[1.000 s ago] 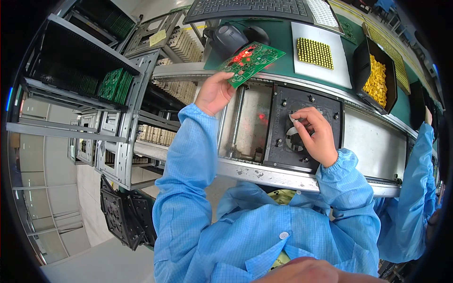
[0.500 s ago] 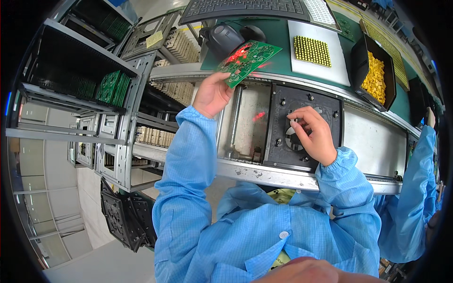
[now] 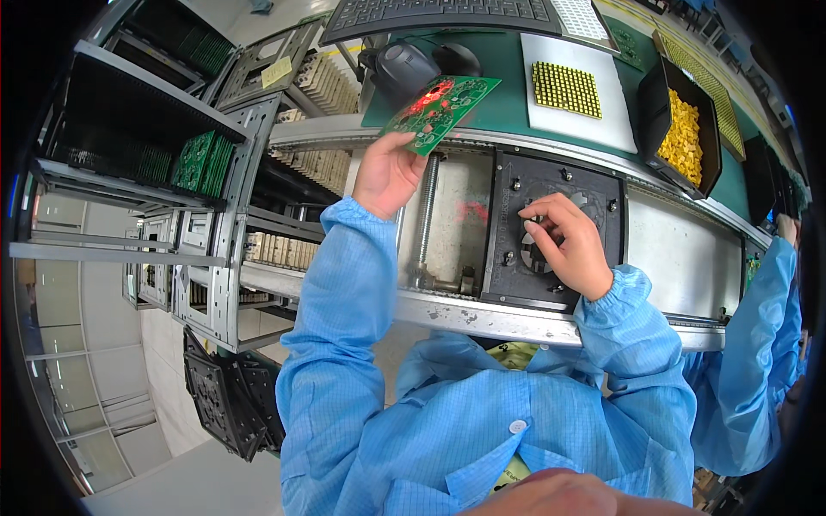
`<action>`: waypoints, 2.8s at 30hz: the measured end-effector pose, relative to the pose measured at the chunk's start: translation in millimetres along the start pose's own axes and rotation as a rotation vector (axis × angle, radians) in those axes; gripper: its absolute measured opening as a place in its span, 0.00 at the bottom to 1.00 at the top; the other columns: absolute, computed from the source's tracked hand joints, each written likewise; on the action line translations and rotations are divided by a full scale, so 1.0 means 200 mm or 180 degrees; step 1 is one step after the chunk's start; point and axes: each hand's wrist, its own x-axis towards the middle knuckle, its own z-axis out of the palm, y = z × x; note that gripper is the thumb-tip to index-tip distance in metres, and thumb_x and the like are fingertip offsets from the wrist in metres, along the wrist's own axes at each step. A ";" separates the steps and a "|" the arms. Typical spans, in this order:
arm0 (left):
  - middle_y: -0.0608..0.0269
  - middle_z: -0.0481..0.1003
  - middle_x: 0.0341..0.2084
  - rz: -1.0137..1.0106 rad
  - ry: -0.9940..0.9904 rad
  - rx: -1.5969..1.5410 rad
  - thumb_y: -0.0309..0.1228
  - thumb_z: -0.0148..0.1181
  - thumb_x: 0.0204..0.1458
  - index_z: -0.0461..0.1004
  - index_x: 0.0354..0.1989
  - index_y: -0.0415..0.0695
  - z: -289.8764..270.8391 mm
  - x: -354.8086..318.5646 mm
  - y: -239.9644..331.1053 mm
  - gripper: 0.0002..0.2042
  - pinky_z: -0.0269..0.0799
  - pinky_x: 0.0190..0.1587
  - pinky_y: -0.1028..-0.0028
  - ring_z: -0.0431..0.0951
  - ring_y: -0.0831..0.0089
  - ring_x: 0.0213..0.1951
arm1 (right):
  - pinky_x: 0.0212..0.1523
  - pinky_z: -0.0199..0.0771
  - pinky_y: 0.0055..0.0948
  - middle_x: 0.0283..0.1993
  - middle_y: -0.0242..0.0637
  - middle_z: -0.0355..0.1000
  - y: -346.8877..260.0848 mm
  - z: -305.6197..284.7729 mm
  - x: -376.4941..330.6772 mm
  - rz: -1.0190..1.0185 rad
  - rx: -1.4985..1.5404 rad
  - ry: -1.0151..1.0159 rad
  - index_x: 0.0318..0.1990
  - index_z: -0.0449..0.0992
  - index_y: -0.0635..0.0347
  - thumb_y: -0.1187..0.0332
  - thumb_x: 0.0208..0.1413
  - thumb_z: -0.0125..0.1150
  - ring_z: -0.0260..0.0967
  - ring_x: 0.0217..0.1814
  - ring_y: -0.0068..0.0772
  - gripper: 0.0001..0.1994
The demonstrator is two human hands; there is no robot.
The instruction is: Assembling electronic components onto printed circuit boards at an industrial assembly station.
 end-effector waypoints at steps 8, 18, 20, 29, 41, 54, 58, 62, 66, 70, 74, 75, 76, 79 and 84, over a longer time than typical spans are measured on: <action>0.65 0.79 0.48 -0.0803 -0.0885 0.1918 0.29 0.58 0.66 0.72 0.58 0.40 0.16 -0.04 -0.12 0.15 0.75 0.54 0.73 0.79 0.77 0.49 | 0.41 0.72 0.19 0.53 0.32 0.79 0.17 -0.13 0.05 0.1529 0.2698 0.0250 0.67 0.70 0.59 0.41 0.75 0.36 0.78 0.50 0.22 0.32; 0.68 0.79 0.47 -0.0456 0.0053 0.1962 0.37 0.62 0.66 0.75 0.57 0.43 0.12 -0.02 -0.20 0.16 0.74 0.57 0.70 0.77 0.77 0.49 | 0.49 0.79 0.21 0.48 0.35 0.81 0.10 -0.06 0.03 0.1315 0.2361 -0.0153 0.66 0.68 0.68 0.73 0.69 0.58 0.79 0.47 0.19 0.20; 0.67 0.79 0.49 -0.0542 0.0174 0.1766 0.36 0.62 0.66 0.74 0.58 0.43 0.17 -0.05 -0.19 0.16 0.73 0.59 0.68 0.78 0.76 0.51 | 0.49 0.79 0.21 0.48 0.35 0.81 0.12 -0.05 0.03 0.1180 0.2417 0.0064 0.66 0.68 0.68 0.73 0.69 0.59 0.79 0.47 0.19 0.20; 0.63 0.81 0.50 -0.0561 -0.0088 0.1839 0.29 0.59 0.64 0.76 0.58 0.42 0.06 -0.01 -0.10 0.15 0.79 0.51 0.73 0.81 0.75 0.50 | 0.37 0.68 0.14 0.46 0.27 0.80 0.07 -0.05 0.05 0.1287 0.2078 0.0815 0.66 0.71 0.61 0.65 0.72 0.56 0.72 0.41 0.12 0.19; 0.64 0.82 0.48 -0.0277 0.0080 0.1181 0.27 0.57 0.66 0.75 0.57 0.43 0.03 0.00 -0.01 0.13 0.80 0.38 0.81 0.83 0.79 0.43 | 0.36 0.67 0.15 0.43 0.26 0.78 0.11 -0.03 0.01 0.1054 0.1569 0.0102 0.60 0.74 0.58 0.64 0.73 0.53 0.67 0.37 0.11 0.14; 0.73 0.80 0.49 -0.0307 0.0432 0.1828 0.46 0.59 0.68 0.75 0.61 0.49 -0.01 0.04 -0.05 0.19 0.74 0.45 0.77 0.77 0.82 0.49 | 0.38 0.69 0.16 0.46 0.31 0.78 0.11 -0.02 0.00 0.0904 0.1615 -0.0338 0.68 0.68 0.60 0.62 0.74 0.51 0.72 0.40 0.13 0.20; 0.71 0.79 0.52 -0.0425 0.0023 0.1915 0.44 0.58 0.68 0.73 0.63 0.47 -0.01 0.03 -0.06 0.20 0.75 0.50 0.76 0.78 0.80 0.52 | 0.42 0.73 0.19 0.48 0.33 0.77 0.12 0.01 0.00 0.0822 0.1700 -0.0238 0.70 0.64 0.64 0.67 0.72 0.55 0.72 0.42 0.16 0.23; 0.68 0.78 0.55 -0.0483 -0.0461 0.2164 0.39 0.58 0.68 0.69 0.67 0.45 0.06 -0.01 -0.04 0.22 0.75 0.54 0.75 0.77 0.79 0.55 | 0.46 0.75 0.22 0.50 0.36 0.76 0.12 0.01 0.00 0.0862 0.1900 -0.0205 0.71 0.60 0.67 0.70 0.70 0.58 0.72 0.44 0.18 0.26; 0.62 0.78 0.56 -0.0288 -0.0484 0.1899 0.31 0.56 0.69 0.66 0.70 0.40 0.07 0.00 -0.04 0.23 0.77 0.57 0.76 0.79 0.78 0.55 | 0.46 0.75 0.22 0.50 0.35 0.76 0.10 0.01 -0.01 0.0799 0.2028 -0.0190 0.71 0.61 0.67 0.70 0.69 0.59 0.72 0.43 0.17 0.27; 0.63 0.77 0.58 -0.0034 0.0023 0.1495 0.29 0.56 0.68 0.69 0.68 0.37 0.00 0.14 0.01 0.21 0.75 0.61 0.75 0.78 0.74 0.56 | 0.45 0.73 0.20 0.50 0.33 0.76 0.09 0.01 -0.01 0.0727 0.1696 -0.0271 0.68 0.66 0.64 0.72 0.67 0.62 0.71 0.43 0.15 0.24; 0.59 0.80 0.53 0.0201 0.0690 0.1384 0.26 0.58 0.67 0.75 0.59 0.37 -0.05 0.23 0.06 0.15 0.77 0.58 0.74 0.80 0.73 0.53 | 0.37 0.71 0.17 0.46 0.30 0.78 0.04 0.00 -0.01 0.0353 0.0855 -0.0227 0.63 0.73 0.61 0.74 0.63 0.64 0.71 0.38 0.14 0.21; 0.59 0.80 0.53 0.0212 0.0684 0.1392 0.26 0.58 0.67 0.75 0.59 0.37 -0.07 0.25 0.07 0.15 0.77 0.58 0.74 0.80 0.73 0.53 | 0.37 0.71 0.17 0.46 0.30 0.78 0.03 0.01 -0.01 0.0339 0.0855 -0.0221 0.63 0.73 0.61 0.74 0.63 0.64 0.71 0.38 0.14 0.21; 0.59 0.81 0.51 0.0223 0.0817 0.1339 0.26 0.58 0.66 0.76 0.58 0.37 -0.08 0.26 0.07 0.14 0.78 0.57 0.75 0.81 0.73 0.51 | 0.35 0.71 0.17 0.44 0.30 0.79 0.03 0.02 -0.01 0.0248 0.0729 -0.0205 0.61 0.74 0.60 0.75 0.62 0.65 0.71 0.36 0.14 0.20; 0.59 0.81 0.50 0.0262 0.0960 0.1230 0.26 0.58 0.66 0.77 0.56 0.38 -0.10 0.29 0.07 0.13 0.78 0.54 0.76 0.81 0.73 0.49 | 0.31 0.70 0.17 0.42 0.32 0.80 0.03 0.02 -0.01 0.0146 0.0550 -0.0168 0.59 0.77 0.60 0.75 0.60 0.66 0.71 0.33 0.14 0.19; 0.60 0.81 0.50 0.0290 0.0878 0.1209 0.27 0.58 0.67 0.77 0.56 0.37 -0.11 0.28 0.08 0.13 0.78 0.55 0.76 0.81 0.73 0.49 | 0.32 0.70 0.18 0.41 0.31 0.79 0.01 0.01 -0.02 0.0134 0.0430 -0.0221 0.58 0.77 0.60 0.74 0.60 0.66 0.70 0.33 0.16 0.18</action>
